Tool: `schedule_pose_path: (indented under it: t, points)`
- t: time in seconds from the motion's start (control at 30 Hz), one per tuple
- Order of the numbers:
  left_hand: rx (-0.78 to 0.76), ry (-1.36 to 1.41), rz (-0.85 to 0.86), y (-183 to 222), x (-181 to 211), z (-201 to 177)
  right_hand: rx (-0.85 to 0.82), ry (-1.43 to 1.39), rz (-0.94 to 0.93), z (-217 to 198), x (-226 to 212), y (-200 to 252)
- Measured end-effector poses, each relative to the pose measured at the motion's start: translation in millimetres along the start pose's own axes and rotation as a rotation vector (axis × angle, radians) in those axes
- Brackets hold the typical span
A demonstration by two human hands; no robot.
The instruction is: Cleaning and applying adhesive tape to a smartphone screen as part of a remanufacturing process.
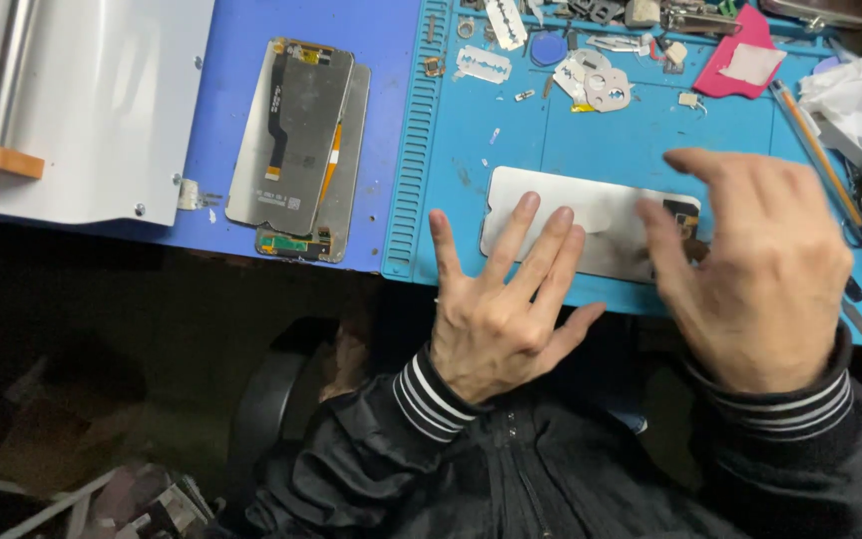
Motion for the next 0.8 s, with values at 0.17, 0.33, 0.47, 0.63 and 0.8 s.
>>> schedule_pose_path:
  t: [0.17,0.33,0.47,0.63,0.8]
  points:
    - [-0.04,0.008,0.005,1.9,0.8,-1.0,0.17,-0.237,-0.084,-7.1,-27.4,15.5]
    - [-0.017,0.031,-0.058,6.6,6.1,3.0,-0.053,-0.179,-0.204,20.3,-45.2,13.5]
    - [-0.046,0.045,-0.093,9.5,10.2,4.5,-0.009,-0.113,-0.2,26.0,-44.8,16.8]
    - [-0.129,0.02,-0.106,13.7,10.0,5.8,-0.006,-0.232,-0.109,31.4,-31.9,30.3]
    - [-0.099,0.04,-0.1,11.8,10.4,3.6,-0.08,-0.285,-0.101,39.6,-30.6,30.9]
Point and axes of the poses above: each hand's wrist, its own y-axis away from the middle knuckle, its own z-axis out of the palm, x = y × z, the point moved 1 cm from there along -y, towards the middle knuckle, and after that the axes turned 6 degrees about -x, right-handed, at the moved point
